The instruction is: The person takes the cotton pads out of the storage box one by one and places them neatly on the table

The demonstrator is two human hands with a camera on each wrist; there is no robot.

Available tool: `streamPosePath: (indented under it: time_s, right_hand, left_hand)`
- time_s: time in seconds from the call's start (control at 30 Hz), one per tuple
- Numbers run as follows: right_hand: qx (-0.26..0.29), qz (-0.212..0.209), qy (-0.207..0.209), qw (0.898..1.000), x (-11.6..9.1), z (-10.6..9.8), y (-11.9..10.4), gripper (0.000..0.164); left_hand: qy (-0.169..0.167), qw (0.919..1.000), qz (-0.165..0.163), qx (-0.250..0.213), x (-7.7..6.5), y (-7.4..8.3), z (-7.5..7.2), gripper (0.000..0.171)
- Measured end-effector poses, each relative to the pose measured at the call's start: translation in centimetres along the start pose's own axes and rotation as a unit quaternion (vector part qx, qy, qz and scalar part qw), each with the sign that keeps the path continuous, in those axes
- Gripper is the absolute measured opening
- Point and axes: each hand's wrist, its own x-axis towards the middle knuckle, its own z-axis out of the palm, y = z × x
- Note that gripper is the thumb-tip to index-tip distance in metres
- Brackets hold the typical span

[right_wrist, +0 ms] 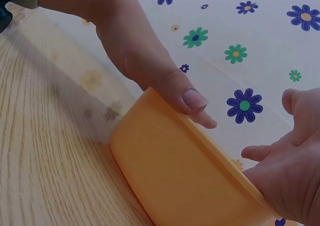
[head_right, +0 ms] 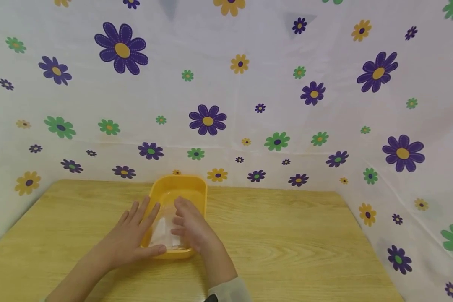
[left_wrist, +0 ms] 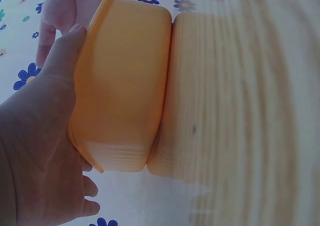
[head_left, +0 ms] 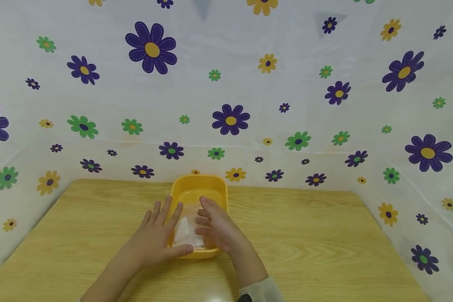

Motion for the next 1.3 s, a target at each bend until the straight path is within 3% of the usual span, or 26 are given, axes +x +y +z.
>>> streamPosePath:
  time_s: [0.2,0.67,0.87,1.03,1.3]
  right_hand:
    - [-0.047,0.016,0.006,0.999,0.0,0.1,-0.2,0.086]
    - [-0.106,-0.017,0.023,0.994,0.0,0.8,0.6,0.078]
    - [-0.214,-0.036,0.050,0.975,0.0,1.5,1.0,0.080]
    - [-0.275,-0.053,0.075,0.957,-0.1,2.0,1.2,0.069]
    - [-0.273,-0.060,0.092,0.956,-0.1,2.3,1.3,0.063]
  left_hand:
    - [-0.004,1.0000,-0.005,-0.006,0.2,0.2,0.1,0.110]
    - [0.008,1.0000,0.001,-0.002,0.1,-0.1,0.4,0.111]
    - [0.008,1.0000,0.002,-0.001,0.0,-0.2,0.4,0.112]
    - [0.014,0.9999,0.005,0.006,-0.1,-0.1,0.3,0.112]
    - [0.015,0.9999,0.002,0.007,0.0,-0.2,0.3,0.112]
